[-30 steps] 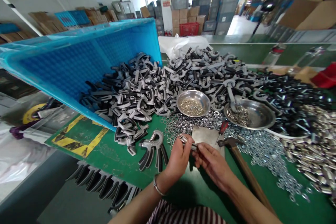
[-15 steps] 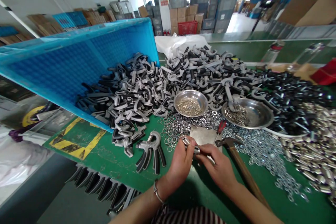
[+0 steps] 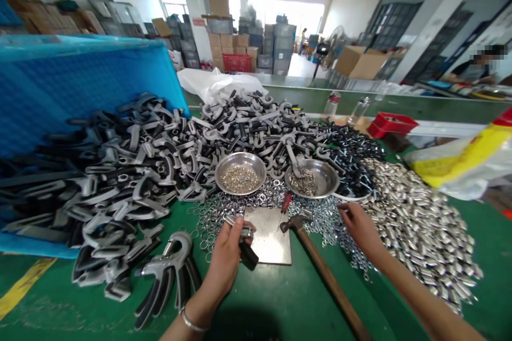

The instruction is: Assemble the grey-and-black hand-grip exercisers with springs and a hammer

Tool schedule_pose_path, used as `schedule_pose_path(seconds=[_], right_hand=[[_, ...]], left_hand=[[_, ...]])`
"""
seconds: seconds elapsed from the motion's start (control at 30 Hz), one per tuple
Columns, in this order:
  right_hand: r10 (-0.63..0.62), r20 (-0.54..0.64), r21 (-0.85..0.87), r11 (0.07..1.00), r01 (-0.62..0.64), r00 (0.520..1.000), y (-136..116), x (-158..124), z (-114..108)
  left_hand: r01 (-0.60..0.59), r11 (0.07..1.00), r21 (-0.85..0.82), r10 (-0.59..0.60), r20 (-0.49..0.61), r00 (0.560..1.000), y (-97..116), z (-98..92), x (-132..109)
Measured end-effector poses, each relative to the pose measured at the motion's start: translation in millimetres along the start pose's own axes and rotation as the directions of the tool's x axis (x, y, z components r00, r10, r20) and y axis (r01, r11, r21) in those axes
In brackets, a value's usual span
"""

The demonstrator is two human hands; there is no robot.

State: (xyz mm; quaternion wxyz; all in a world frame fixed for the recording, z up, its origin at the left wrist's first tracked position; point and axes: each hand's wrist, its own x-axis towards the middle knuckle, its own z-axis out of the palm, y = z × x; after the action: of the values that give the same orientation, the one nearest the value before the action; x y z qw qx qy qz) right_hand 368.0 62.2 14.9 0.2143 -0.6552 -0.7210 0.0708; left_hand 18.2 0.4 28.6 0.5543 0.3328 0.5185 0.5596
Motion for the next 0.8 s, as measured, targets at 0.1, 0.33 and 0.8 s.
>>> schedule_pose_path(seconds=[0.1, 0.33, 0.8], right_hand=[[0.139, -0.05, -0.097, 0.985, -0.143, 0.989, 49, 42, -12], [0.295, -0.036, -0.129, 0.946, -0.297, 0.955, 51, 105, -12], [-0.058, 0.181, 0.912, 0.384, -0.145, 0.982, -170, -53, 12]], left_hand=[[0.038, 0.999, 0.001, -0.038, 0.037, 0.999, -7, 13.8, -5], [0.039, 0.998, 0.049, -0.043, 0.08, 0.996, -4, 31.1, -15], [0.03, 0.998, -0.06, -0.025, 0.084, 0.996, -2, 34.2, -11]])
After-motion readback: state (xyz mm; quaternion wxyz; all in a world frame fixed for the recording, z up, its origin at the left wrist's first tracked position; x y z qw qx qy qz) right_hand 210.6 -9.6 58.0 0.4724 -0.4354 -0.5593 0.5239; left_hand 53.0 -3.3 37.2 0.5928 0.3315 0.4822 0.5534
